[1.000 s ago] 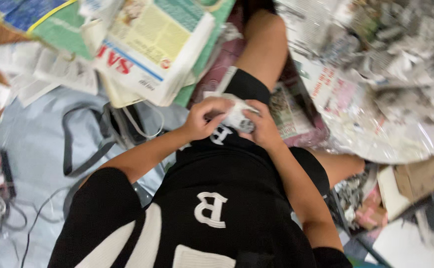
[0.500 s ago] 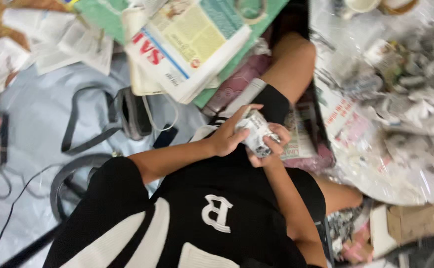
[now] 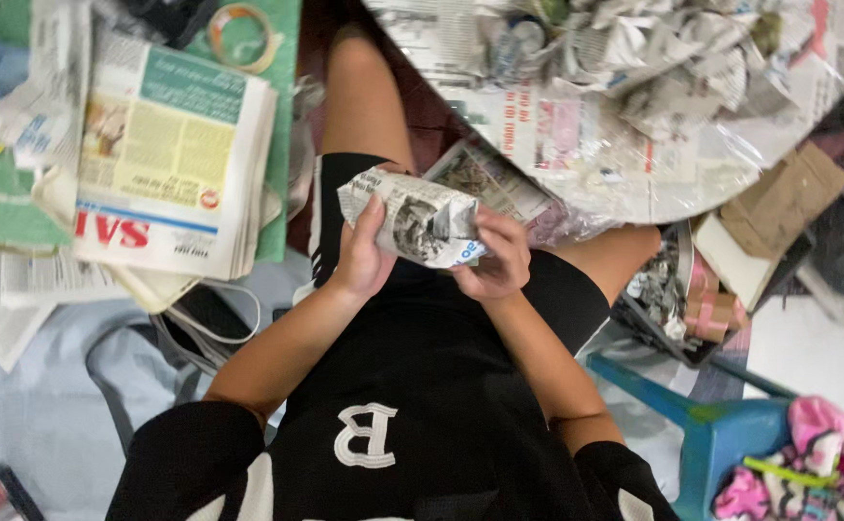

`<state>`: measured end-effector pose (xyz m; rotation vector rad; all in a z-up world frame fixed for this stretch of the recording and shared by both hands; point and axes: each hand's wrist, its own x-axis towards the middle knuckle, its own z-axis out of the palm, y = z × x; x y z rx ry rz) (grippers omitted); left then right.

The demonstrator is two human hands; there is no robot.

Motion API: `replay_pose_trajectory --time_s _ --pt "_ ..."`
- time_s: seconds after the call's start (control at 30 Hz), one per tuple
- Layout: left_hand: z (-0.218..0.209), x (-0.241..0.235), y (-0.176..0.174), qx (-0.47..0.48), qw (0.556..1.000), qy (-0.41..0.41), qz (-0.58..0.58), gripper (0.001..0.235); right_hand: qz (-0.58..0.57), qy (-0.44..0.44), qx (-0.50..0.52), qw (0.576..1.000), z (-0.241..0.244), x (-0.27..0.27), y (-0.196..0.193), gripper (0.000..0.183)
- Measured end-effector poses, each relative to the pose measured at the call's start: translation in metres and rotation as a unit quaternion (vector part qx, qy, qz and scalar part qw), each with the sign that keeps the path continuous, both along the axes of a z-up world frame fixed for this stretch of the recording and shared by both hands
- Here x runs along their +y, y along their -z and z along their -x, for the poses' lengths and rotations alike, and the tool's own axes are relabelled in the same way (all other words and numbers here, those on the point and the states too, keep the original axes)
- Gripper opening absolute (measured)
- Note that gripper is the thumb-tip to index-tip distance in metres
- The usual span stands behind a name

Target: The person sits on the floor and repeatedly wraps small items, including plastic bottles and cups, in newspaper sheets. They fold the paper around each item and place the wrapped bundles into a black plastic basket.

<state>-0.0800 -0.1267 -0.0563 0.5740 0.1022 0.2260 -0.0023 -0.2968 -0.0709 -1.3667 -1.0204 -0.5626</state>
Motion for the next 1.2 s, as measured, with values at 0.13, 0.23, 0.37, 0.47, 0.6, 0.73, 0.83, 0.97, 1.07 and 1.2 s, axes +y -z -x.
replay_pose_trajectory --time_s 0.13,0.23,0.37,0.47,0.6,0.73,0.83,0.97,1.07,1.2 --pt "-0.006 -0.012 -0.003 -0.005 1.0 0.024 -0.019 0.045 0.063 0.049 0.013 0.997 0.008 -0.021 -0.01 0.021" --pt "-0.008 -0.006 -0.006 -0.027 0.997 0.057 -0.053 0.044 0.135 0.046 -0.015 0.99 0.011 -0.03 -0.038 0.025" --pt "-0.009 -0.002 -0.007 0.007 0.992 0.099 -0.08 0.043 0.223 0.038 -0.028 0.974 0.011 -0.044 -0.074 0.033" --pt "-0.009 -0.005 -0.005 0.024 0.987 0.128 -0.096 0.043 0.193 0.04 0.048 0.979 0.012 -0.044 -0.078 0.033" --pt "-0.004 -0.02 -0.001 0.018 0.984 0.122 -0.132 0.042 0.12 0.133 0.098 0.979 0.024 -0.036 -0.06 0.034" --pt "-0.01 -0.024 0.001 0.067 0.991 0.097 -0.057 0.038 0.16 0.145 0.117 0.969 0.031 -0.043 -0.053 0.021" --pt "-0.027 -0.019 -0.004 0.106 0.993 0.037 -0.045 0.033 0.283 0.06 0.098 0.952 0.032 -0.046 -0.057 0.052" --pt "-0.058 -0.009 -0.02 0.014 0.973 0.002 -0.23 0.034 0.298 0.031 0.061 0.952 0.01 -0.036 -0.058 0.073" --pt "-0.091 0.014 -0.036 -0.051 0.949 -0.008 -0.312 0.041 0.26 0.002 0.074 0.963 -0.011 -0.038 -0.06 0.075" --pt "-0.179 0.065 -0.049 -0.098 0.885 -0.081 -0.447 0.051 0.195 0.041 0.166 0.966 -0.023 -0.037 -0.058 0.07"
